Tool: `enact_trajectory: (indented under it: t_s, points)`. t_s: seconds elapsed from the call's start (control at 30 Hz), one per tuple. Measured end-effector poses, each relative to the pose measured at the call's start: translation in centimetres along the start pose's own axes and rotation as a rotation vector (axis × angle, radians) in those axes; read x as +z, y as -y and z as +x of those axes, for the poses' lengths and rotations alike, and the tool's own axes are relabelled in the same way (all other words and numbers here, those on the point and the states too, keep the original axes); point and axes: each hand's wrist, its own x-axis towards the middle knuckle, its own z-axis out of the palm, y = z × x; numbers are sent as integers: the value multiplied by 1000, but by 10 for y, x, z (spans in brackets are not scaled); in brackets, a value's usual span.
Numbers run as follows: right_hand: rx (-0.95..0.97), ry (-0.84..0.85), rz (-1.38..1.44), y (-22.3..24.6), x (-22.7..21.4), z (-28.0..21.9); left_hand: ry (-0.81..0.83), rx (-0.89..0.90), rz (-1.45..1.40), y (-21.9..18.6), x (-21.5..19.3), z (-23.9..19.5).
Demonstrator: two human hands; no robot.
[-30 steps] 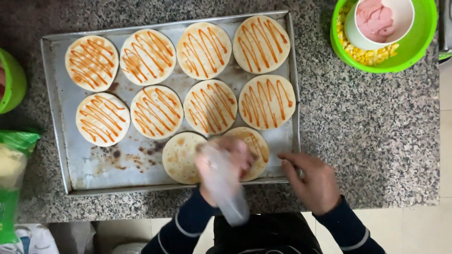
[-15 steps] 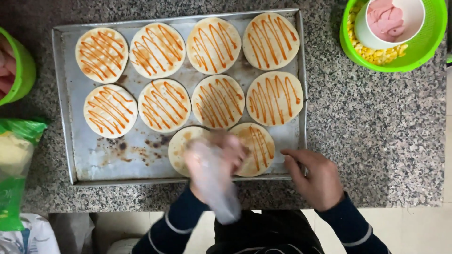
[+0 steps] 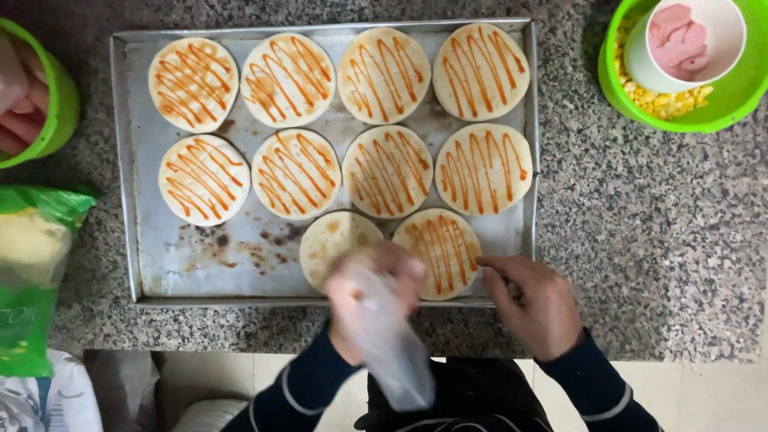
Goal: The person pours red sauce from a large bottle into a plastic piping bag, then pipes the sauce onto round flatbreads arranged on a metal tray. They place slices of ham on top of the sauced flatbreads. The scene shows a kitchen counter with trays of dough, a scale, and ingredient containers.
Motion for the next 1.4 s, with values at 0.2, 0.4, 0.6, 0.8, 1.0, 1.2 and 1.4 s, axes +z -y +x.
enact_trajectory:
  t_s: [0.2, 0.4, 0.6, 0.8, 1.0, 1.2, 1.4]
  points:
    - [-44, -15, 14, 8, 2, 4, 110, -11, 74, -15, -2, 13]
    - [-64, 0, 45, 15, 7, 7, -45, 193, 911, -15, 32, 4]
    - [-47, 24, 21, 16, 13, 8, -167, 428, 951, -33, 31, 10]
    - [-79, 12, 9, 23, 13, 13, -81, 246, 546, -51, 31, 10]
    - [-57, 29, 26, 29, 20, 16, -253, 428, 1110, -106, 79, 18]
    - [-60, 48, -12, 34, 27, 19, -351, 478, 1166, -45, -34, 14]
    - [-81, 47, -13, 39, 31, 22, -443, 426, 1290, -91, 9, 29]
